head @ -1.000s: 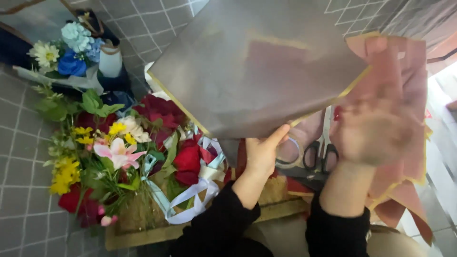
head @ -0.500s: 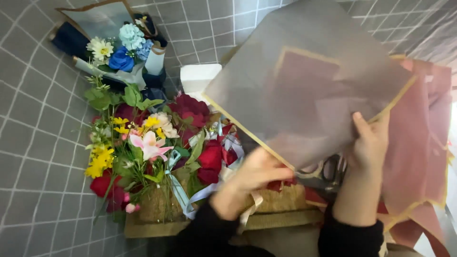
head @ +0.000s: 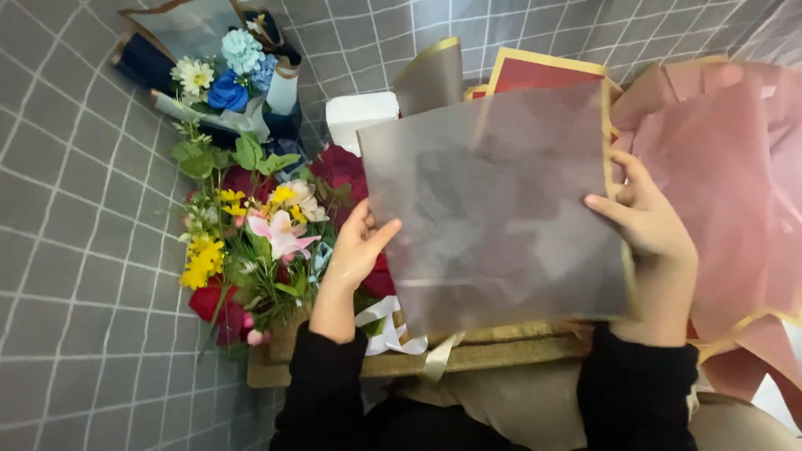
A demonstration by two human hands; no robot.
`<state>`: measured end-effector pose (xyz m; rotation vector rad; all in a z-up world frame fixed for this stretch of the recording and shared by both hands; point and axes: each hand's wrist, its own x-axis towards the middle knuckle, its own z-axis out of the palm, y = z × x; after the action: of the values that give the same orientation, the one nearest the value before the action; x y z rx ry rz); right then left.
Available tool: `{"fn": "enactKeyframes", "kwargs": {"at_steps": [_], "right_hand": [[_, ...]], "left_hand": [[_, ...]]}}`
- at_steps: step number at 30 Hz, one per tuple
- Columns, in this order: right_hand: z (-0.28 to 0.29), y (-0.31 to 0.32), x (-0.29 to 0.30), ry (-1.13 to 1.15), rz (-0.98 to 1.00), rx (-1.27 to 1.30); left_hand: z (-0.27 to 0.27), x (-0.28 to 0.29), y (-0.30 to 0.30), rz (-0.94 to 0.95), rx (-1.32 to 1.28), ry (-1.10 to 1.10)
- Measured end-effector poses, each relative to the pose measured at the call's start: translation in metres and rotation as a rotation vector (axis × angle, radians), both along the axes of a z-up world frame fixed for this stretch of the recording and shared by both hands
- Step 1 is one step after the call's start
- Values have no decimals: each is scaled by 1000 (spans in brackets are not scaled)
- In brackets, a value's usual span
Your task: Cutting and folding decorative wrapping paper to package a flower bouquet.
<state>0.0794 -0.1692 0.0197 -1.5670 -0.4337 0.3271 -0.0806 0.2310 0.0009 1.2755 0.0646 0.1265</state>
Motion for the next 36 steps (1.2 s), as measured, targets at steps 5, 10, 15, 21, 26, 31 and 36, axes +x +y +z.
{"fn": "enactKeyframes", "kwargs": {"at_steps": [5,10,15,21,26,31,36], "right_hand": [[1,18,-5,18,-93,103],[-5,20,-2,-44,-119,128],[-2,19,-5,-133,-132,180],[-29,12,0,-260,-166,592],[-37,31,10,-305,-340,615],[-112,0,62,206,-256,754],[-114,5,64,111,-302,670]], "left_hand": [[11,2,-21,355,506,-66],[33,-1,-37,451,588,-124],[48,-6,-41,508,623,-207],[29,-8,-36,466,364,-328],[38,11,-51,477,287,-548],[22,43,-81,515,157,-399],[16,55,-120,554,154,-311]]}}
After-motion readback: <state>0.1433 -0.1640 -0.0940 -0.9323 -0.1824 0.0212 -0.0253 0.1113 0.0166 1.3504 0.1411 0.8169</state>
